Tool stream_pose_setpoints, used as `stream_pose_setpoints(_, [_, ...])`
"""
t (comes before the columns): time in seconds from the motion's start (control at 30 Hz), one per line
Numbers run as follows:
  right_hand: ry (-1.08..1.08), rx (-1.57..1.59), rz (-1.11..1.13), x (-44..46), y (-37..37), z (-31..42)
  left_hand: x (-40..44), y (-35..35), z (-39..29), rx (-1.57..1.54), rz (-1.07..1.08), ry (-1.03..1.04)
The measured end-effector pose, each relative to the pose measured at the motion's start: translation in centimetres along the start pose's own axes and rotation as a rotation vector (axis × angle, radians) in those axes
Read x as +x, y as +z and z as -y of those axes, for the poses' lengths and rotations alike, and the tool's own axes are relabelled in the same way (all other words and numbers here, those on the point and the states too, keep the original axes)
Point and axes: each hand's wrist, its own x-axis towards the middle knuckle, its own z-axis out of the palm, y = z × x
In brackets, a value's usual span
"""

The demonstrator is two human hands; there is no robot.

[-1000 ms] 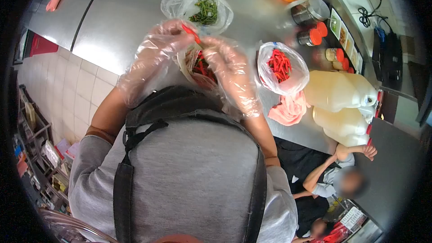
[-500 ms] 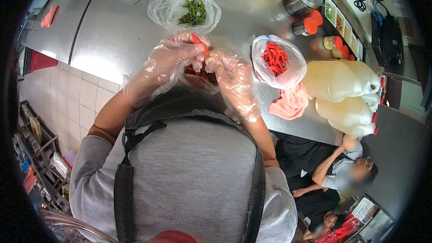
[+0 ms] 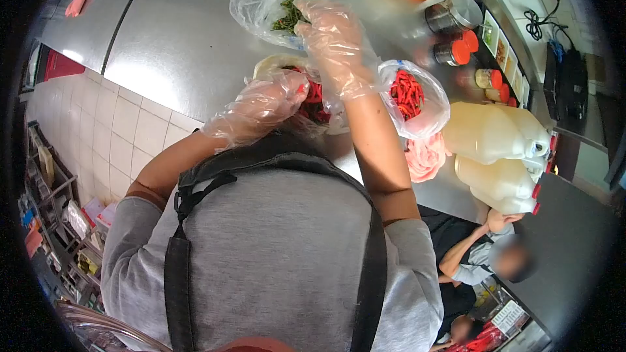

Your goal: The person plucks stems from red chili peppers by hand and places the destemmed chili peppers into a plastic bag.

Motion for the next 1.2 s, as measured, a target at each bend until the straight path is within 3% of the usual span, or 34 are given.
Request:
stream_pose_setpoints(0.1, [-0.133, 0.077, -0.032, 0.0, 0.0, -0.2, -0.8, -0.4, 2.0, -0.061, -0.005, -0.146])
stream_pose_setpoints(0.17, [-0.177, 0.167, -0.056, -1.3, -1.7, 0.9, -0.8, -1.3, 2.9, -0.218, -0.177, -0.178])
stream_pose_setpoints(0.27, [-0.038, 0.305, 0.037, -4.9, -3.9, 2.3, -0.3, -0.9, 4.5, -0.457, -0.187, -0.237])
stream_pose_setpoints(0.33, [0.236, 0.476, 0.334, -7.3, -3.9, 2.8, 0.1, -0.5, 4.9, -0.629, -0.201, -0.27])
stream_pose_setpoints(0.4, [0.194, 0.347, 0.347, -8.8, -1.6, 1.7, 0.4, -0.3, 5.1, -0.743, -0.149, -0.261])
stream_pose_setpoints(0.47, [0.124, 0.117, 0.3, -9.8, 0.2, 1.0, 0.6, -0.3, 4.8, -0.602, -0.141, -0.257])
stream_pose_setpoints(0.53, [0.119, 0.088, 0.247, -10.2, 1.2, 0.5, 0.7, -1.0, 4.1, -0.456, -0.139, -0.25])
stream_pose_setpoints(0.6, [0.118, 0.063, 0.193, -10.7, 1.5, 0.7, 0.3, -1.9, 3.1, -0.303, -0.002, -0.255])
stream_pose_setpoints(0.67, [0.116, -0.076, 0.104, -10.8, 1.4, 1.0, 0.7, -0.8, 3.8, -0.213, -0.012, -0.218])
stream_pose_setpoints(0.8, [0.174, -0.051, 0.122, -10.9, 2.0, 0.4, 1.1, 0.4, 4.5, -0.091, -0.055, -0.072])
stream_pose_setpoints(0.9, [0.226, 0.215, 0.141, -11.1, 2.0, -0.4, 1.6, -0.4, 4.0, -0.088, 0.061, -0.16])
stream_pose_setpoints(0.97, [0.481, 0.59, 0.141, -11.5, 1.7, 0.2, 1.6, 0.0, 4.7, -0.154, 0.059, -0.137])
stream_pose_setpoints(1.1, [0.51, 0.53, 0.229, -11.8, 0.8, 1.1, 1.0, -0.1, 4.3, -0.288, 0.062, -0.126])
stream_pose_setpoints(1.2, [0.538, 0.69, 0.136, -12.4, 1.6, 1.1, 0.9, 0.6, 4.5, -0.248, 0.012, -0.12])
